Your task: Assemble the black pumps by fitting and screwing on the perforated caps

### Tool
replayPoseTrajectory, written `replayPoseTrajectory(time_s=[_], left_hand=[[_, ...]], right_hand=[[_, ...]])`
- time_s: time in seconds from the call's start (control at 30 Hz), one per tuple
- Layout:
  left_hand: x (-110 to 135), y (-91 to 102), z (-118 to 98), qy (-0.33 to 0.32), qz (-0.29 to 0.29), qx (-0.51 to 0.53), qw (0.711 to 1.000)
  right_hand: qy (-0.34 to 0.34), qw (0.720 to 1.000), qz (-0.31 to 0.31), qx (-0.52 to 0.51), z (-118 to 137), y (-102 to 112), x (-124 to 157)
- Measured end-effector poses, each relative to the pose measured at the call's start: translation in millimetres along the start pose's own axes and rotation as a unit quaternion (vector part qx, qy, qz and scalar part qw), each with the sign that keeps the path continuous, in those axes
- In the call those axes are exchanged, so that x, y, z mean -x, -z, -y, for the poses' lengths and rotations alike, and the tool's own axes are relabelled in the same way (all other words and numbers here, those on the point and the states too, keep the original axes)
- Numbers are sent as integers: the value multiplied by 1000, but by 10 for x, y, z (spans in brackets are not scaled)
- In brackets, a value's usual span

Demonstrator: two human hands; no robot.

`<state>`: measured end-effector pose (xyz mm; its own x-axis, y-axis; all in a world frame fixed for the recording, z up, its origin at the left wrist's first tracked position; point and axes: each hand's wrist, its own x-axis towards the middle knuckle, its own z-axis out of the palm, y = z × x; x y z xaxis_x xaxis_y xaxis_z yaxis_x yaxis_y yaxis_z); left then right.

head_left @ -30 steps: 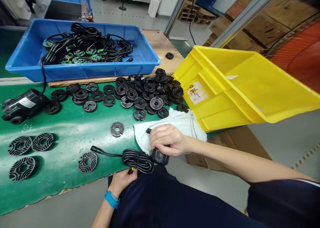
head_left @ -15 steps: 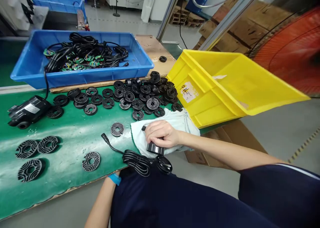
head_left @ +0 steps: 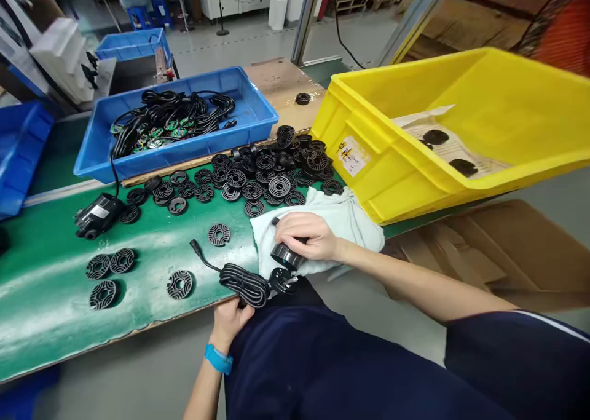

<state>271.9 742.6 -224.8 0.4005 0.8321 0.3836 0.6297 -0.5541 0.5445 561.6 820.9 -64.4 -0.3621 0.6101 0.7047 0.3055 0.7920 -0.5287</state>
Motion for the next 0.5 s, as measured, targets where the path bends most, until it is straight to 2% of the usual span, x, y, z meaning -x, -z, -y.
replayPoseTrajectory(time_s=[0.13, 0.23, 0.33, 0.43, 0.47, 0.5], left_hand=[[-60, 179, -181, -15, -26, -25, 999], [11, 345, -275, -13, -21, -47, 999], [265, 605, -358, 1, -18, -91, 996], [605, 981, -501, 21, -22, -147, 989], [694, 1120, -560, 43, -20, -168, 985], [754, 1259, -617, 107, -11, -194, 975]], right_hand=[[12, 999, -41, 32, 7, 46, 79], [19, 997, -68, 36, -2, 61, 114], [31, 994, -97, 35, 0, 56, 128], [43, 991, -116, 45, 6, 46, 128], [44, 991, -119, 48, 8, 44, 125], [45, 990, -121, 48, 11, 43, 122]])
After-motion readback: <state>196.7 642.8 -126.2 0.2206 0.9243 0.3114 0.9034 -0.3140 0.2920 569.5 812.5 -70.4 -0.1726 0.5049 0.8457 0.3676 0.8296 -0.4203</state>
